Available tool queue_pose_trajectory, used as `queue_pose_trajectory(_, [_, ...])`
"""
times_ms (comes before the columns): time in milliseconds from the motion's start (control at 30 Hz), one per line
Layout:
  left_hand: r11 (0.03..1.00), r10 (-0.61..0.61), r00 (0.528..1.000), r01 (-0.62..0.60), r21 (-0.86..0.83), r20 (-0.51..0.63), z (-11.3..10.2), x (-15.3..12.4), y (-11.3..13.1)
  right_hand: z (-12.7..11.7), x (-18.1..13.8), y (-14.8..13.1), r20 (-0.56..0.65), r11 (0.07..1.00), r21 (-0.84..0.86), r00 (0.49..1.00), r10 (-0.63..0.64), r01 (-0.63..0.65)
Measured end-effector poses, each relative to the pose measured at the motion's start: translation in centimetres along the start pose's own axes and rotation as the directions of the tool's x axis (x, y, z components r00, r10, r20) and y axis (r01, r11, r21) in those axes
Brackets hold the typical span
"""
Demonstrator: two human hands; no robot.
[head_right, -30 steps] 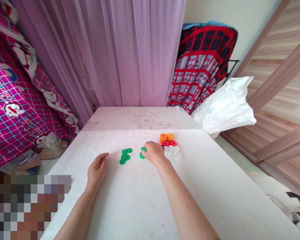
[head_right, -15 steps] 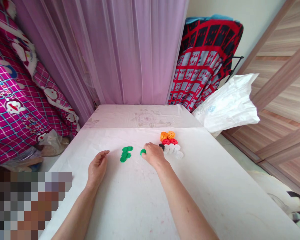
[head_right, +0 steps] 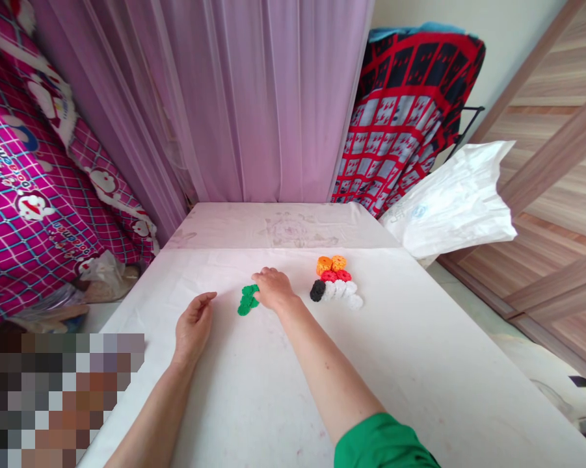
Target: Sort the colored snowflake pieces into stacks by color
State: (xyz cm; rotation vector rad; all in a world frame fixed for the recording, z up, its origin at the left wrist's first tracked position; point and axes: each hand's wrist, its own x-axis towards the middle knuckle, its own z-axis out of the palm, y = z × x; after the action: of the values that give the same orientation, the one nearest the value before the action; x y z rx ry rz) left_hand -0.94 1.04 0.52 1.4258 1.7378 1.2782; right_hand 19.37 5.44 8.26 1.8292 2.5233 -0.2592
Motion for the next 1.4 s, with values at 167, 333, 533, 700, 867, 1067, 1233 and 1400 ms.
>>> queue_pose_trajectory(167, [1.0, 0.006, 1.0, -0.006, 0.009, 0.006, 0.0, 0.0, 0.1, 0.3, 1.3, 0.0, 0.043, 1.0, -0.015, 0.999, -0.027, 0.028])
queue_pose_trajectory(333, [0.999, 0.028, 1.0, -0.028, 0.028, 0.0, 0.0, 0.1, 0.1, 0.5, 1.3, -0.3, 0.026, 0.998, -0.042, 0.998, -0.048, 0.049])
queue_pose_trajectory(533, [0.999, 0.019, 1.0, -0.019, 0.032, -0.004, -0.1, 0.0, 0.3, -0.5, 0.1, 0.5, -0.077, 1.0, -0.024, 0.997, 0.0, -0.002])
queue_pose_trajectory(700, [0.999, 0.008, 1.0, -0.008, 0.037, 0.002, -0.1, 0.0, 0.4, -1.9, -3.0, 3.3, -0.124, 0.976, 0.104, 0.971, 0.202, -0.19])
queue_pose_trajectory(867, [0.999, -0.001, 1.0, 0.001, 0.038, 0.004, -0.2, 0.0, 0.5, -2.1, -5.4, 4.2, -0.062, 0.965, 0.096, 0.966, 0.25, -0.243])
queue_pose_trajectory(1067, [0.999, 0.004, 1.0, -0.004, 0.046, 0.001, -0.3, -0.1, 0.5, -1.8, -6.0, 3.4, -0.045, 0.966, 0.049, 0.966, 0.255, -0.253])
queue_pose_trajectory(1233, [0.999, 0.007, 1.0, -0.007, 0.047, 0.005, -0.3, -0.1, 0.6, -1.7, -6.1, 3.4, -0.036, 0.972, 0.029, 0.972, 0.233, -0.232])
queue_pose_trajectory(1400, [0.999, -0.006, 1.0, 0.006, 0.036, 0.006, -0.3, -0.2, 0.8, -1.7, -5.9, 3.5, -0.047, 0.971, 0.056, 0.971, 0.235, -0.233])
